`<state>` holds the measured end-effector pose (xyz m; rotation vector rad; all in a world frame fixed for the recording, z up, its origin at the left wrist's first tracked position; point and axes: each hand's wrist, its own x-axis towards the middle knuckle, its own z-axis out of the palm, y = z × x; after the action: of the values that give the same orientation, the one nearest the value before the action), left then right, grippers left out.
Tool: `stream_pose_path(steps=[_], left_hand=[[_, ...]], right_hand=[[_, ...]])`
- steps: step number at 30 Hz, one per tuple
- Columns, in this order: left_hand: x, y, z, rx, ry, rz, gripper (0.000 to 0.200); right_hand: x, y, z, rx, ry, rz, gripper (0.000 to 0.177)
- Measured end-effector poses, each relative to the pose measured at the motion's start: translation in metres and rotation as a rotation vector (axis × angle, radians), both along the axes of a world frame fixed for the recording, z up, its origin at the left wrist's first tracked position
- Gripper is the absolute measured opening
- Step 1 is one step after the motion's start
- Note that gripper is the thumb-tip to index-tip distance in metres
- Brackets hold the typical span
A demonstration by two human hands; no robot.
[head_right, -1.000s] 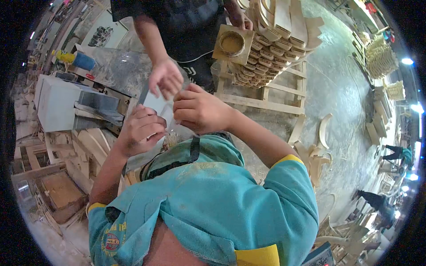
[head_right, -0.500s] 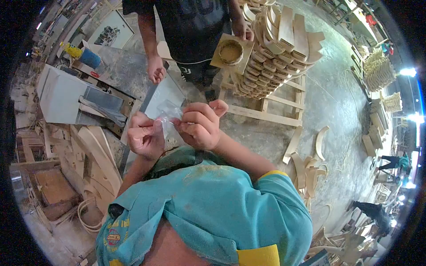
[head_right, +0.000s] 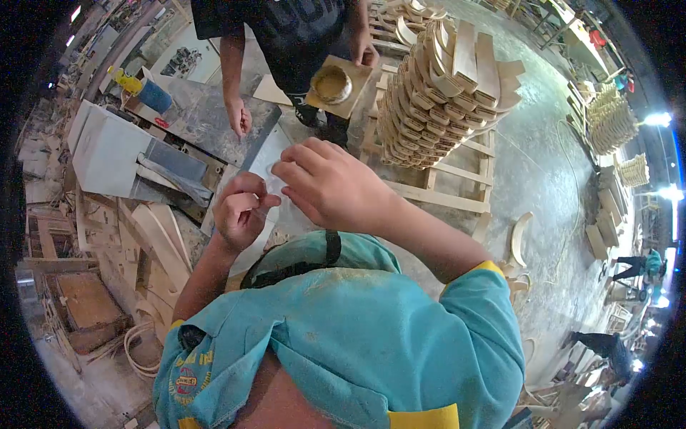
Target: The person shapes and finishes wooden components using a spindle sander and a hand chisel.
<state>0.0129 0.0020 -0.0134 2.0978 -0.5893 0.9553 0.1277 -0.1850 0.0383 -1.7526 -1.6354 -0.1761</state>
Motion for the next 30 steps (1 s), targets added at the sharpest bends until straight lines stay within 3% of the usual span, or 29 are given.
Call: stream_pose_path(steps=[5,8,11,15,19,20,22,26,27,30], left_hand=[[0.002,0.005,0.004,0.004,-0.036,-0.055,0.039],[0.000,0.016,0.005,0.114,-0.043,-0.127,0.037],[-0.009,0.029,0.013,0.258,-0.029,-0.156,0.034],[-0.014,0.034,0.022,0.359,-0.065,-0.192,0.031],[-0.020,0.035,0.033,0.395,0.001,-0.165,0.032],[-0.021,0.036,0.035,0.412,0.025,-0.156,0.033],[-0.025,0.028,0.028,0.219,0.201,-0.083,0.035],[-0.022,0.016,0.032,0.045,0.317,-0.019,0.041],[-0.024,0.017,0.033,0.119,0.335,-0.013,0.043],[-0.021,0.014,0.046,0.232,0.302,-0.035,0.043]], right_hand=[[0.003,0.010,-0.003,-0.096,-0.073,0.053,0.022],[0.006,0.012,0.005,-0.270,0.517,0.119,0.017],[0.018,0.015,-0.001,-0.459,1.330,0.276,0.013],[0.011,0.013,-0.023,-0.294,1.947,0.418,0.011],[0.002,0.011,-0.028,-0.015,2.253,0.503,0.009],[0.001,0.012,-0.037,0.025,2.272,0.554,0.011],[-0.004,0.012,-0.051,0.109,2.297,0.664,0.014],[-0.008,0.008,-0.052,0.118,2.007,0.650,0.034],[-0.006,0.005,-0.043,0.031,1.869,0.557,0.041],[-0.002,0.008,-0.033,0.146,0.778,0.346,0.040]])
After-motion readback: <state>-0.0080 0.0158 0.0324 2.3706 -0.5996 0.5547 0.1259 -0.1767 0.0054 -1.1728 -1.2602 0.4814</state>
